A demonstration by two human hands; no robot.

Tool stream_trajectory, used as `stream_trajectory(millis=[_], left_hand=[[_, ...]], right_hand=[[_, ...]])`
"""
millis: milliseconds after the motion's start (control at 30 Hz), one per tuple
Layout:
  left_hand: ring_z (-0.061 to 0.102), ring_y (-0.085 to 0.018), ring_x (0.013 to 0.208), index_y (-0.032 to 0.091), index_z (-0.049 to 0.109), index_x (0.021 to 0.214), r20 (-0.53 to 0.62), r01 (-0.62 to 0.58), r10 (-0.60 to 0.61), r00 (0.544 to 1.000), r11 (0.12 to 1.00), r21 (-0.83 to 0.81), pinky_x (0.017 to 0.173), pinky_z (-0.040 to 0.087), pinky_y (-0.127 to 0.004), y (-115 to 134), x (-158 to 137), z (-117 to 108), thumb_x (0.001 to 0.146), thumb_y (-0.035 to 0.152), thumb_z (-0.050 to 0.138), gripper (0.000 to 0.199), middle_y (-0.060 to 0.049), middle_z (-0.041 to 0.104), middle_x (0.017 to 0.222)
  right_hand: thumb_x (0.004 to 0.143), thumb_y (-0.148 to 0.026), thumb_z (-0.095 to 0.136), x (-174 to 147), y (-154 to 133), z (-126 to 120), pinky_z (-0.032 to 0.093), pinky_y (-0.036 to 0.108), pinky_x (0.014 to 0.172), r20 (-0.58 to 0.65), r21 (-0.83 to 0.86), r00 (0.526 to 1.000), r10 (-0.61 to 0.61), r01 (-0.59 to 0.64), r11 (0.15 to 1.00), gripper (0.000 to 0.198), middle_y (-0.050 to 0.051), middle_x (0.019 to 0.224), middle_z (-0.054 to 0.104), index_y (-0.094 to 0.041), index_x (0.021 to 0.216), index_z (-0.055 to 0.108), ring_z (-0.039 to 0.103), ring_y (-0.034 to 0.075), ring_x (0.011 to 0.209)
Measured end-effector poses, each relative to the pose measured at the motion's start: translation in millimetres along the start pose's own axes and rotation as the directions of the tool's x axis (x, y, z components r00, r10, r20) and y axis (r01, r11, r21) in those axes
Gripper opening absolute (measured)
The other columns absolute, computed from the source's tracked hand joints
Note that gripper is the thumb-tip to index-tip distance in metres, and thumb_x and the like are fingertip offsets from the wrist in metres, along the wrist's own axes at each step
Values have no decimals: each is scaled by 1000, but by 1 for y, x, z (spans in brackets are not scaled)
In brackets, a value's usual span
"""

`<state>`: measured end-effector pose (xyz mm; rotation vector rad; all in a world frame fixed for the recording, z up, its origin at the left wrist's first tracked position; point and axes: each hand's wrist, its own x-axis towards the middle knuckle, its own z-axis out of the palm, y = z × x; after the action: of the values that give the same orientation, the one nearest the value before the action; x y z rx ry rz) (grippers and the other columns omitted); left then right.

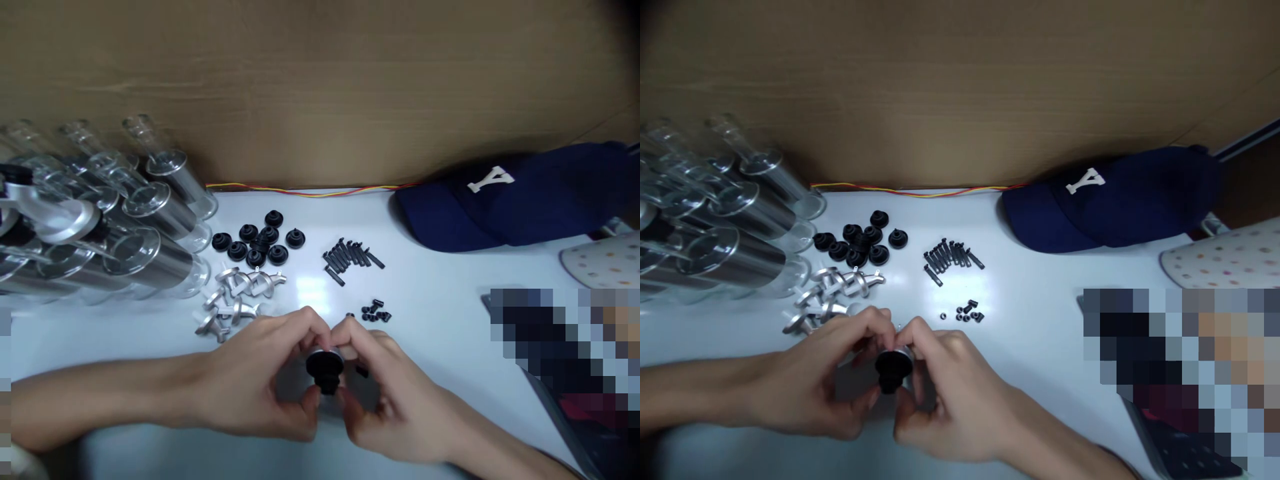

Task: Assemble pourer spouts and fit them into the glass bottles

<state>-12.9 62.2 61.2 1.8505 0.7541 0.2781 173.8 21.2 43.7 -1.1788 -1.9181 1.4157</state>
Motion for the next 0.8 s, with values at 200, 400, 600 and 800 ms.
stream_trajectory(millis=[200, 400, 600, 800], left_hand=[[37, -7, 50, 22, 34, 82, 4, -20, 20, 1000, 1000, 2, 47, 26, -19, -5, -1, 3, 60, 14, 52, 29, 7, 47, 65], [38, -9, 53, 23, 32, 82, -43, -41, 45, 998, 995, 88, 51, 30, -21, -11, -6, 7, 60, 14, 53, 32, 6, 46, 68], [49, -12, 67, 23, 34, 93, -178, -236, 248, 952, 968, 84, 61, 40, -23, -14, -3, 0, 73, 12, 53, 30, 0, 50, 82], [53, -14, 86, 22, 39, 103, -211, -424, 479, 852, 868, 259, 74, 47, -26, -14, 1, -7, 77, 2, 52, 35, -4, 54, 92]], right_hand=[[60, -11, 45, 0, -1, 3, 41, 22, 50, -69, -138, 994, -88, 78, 987, 30, -8, 55, 55, -25, 87, 40, 47, 10, 45], [61, -13, 45, -1, 0, 4, 43, 25, 53, -102, -213, 983, -152, 128, 969, 31, -5, 59, 58, -23, 90, 44, 52, 12, 50], [70, -15, 53, -1, 2, -2, 48, 24, 57, -145, -126, 980, -140, 122, 985, 38, -1, 78, 66, -22, 107, 45, 62, 12, 61], [77, -17, 65, 1, 5, -9, 54, 26, 74, -335, -248, 883, -328, 253, 935, 23, 5, 99, 67, -22, 98, 55, 66, 16, 89]])
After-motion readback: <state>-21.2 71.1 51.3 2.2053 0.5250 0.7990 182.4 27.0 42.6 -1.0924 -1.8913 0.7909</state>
